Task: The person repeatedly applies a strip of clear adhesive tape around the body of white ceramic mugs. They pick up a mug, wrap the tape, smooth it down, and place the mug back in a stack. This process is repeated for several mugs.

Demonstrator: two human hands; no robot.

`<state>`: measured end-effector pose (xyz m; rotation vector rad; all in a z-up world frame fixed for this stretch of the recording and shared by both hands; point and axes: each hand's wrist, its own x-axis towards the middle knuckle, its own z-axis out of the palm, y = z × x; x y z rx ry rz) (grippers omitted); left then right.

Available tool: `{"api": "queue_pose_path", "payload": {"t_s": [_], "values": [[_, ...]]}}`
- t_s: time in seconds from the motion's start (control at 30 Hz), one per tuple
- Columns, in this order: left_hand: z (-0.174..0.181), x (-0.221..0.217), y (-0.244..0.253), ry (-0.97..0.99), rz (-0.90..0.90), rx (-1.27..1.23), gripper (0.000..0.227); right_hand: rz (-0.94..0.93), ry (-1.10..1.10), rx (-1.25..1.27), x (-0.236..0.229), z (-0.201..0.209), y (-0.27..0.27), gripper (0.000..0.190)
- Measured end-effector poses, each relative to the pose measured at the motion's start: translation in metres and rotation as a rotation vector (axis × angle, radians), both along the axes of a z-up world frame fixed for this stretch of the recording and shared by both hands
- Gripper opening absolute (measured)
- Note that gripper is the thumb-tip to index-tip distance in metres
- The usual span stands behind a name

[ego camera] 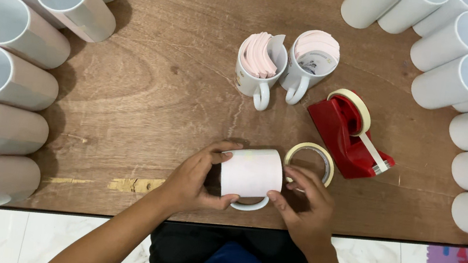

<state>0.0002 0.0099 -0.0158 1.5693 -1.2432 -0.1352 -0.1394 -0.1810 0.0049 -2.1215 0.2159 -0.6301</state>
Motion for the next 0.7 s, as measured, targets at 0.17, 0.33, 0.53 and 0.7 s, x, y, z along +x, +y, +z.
{"api": "queue_pose_path", "payload": {"t_s": [0.17, 0.33, 0.53, 0.7], "values": [[0.004, 0.002, -0.001, 0.032, -0.024, -0.019, 0.063, 0.006, -0.051, -0.036, 0.002, 0.001, 0.004, 0.030], [0.005, 0.001, 0.000, 0.035, -0.022, -0.022, 0.061, 0.034, -0.079, -0.063, 0.001, -0.004, 0.002, 0.032], [0.005, 0.001, 0.000, 0.043, -0.039, 0.001, 0.064, 0.013, -0.080, -0.022, 0.000, -0.007, 0.002, 0.033], [0.000, 0.001, 0.001, 0.055, -0.017, 0.015, 0.064, 0.045, 0.026, -0.088, -0.004, 0.003, -0.006, 0.033]]}}
